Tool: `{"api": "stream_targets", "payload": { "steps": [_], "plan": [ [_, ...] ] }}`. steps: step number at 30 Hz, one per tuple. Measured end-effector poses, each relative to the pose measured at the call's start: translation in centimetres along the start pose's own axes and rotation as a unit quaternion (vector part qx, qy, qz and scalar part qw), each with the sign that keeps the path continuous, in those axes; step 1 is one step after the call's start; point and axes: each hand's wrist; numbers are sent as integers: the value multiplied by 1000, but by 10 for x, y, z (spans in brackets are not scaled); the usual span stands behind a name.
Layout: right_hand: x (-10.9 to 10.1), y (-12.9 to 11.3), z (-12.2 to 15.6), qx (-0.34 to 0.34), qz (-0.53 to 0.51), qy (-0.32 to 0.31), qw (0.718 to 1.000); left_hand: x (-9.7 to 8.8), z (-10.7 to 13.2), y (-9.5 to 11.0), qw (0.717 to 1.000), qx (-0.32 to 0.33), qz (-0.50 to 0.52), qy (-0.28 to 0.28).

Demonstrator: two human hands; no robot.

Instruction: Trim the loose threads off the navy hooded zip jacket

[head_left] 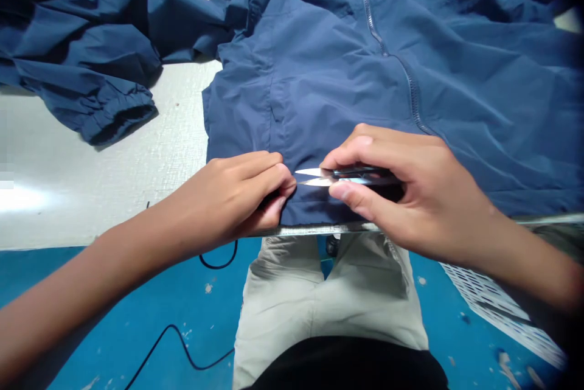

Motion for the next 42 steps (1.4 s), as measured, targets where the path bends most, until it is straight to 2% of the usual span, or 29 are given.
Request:
{"api": "stream_targets", "payload": {
  "steps": [3,7,13,22,31,35,38,40,42],
  "plan": [
    [0,0,0,-15,8,-18,1000,-2,3,-1,995,-38,93,-12],
    [-1,0,2,-13,5,-7,1000,-5,7,-3,976,-103,192,26],
    [1,1,2,-17,11,-44,999,-10,9,-7,971,-103,217,-20],
    [-2,5,0,15,-38,-9,999,-10,13,-11,934,-144,327,-26],
    [-3,4,0,42,-78,4,996,-10,14,-10,931,-141,335,-26],
    [-3,5,2,41,-118,37,991,-10,13,-11,943,-130,304,-19],
    [-5,8,8,44,-135,111,984,-7,15,-8,977,-89,191,29],
    [-9,9,15,63,-124,140,980,-2,21,-1,997,-30,76,11],
    [-13,9,23,80,-113,126,982,4,34,10,999,7,-14,-36]
  ]
}}
Point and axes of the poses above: each hand's wrist, its own z-axis away from the middle knuckle, its own x-axis out of the palm, y = z × x, and after that the axes turned 2 degrees about -y, right-handed
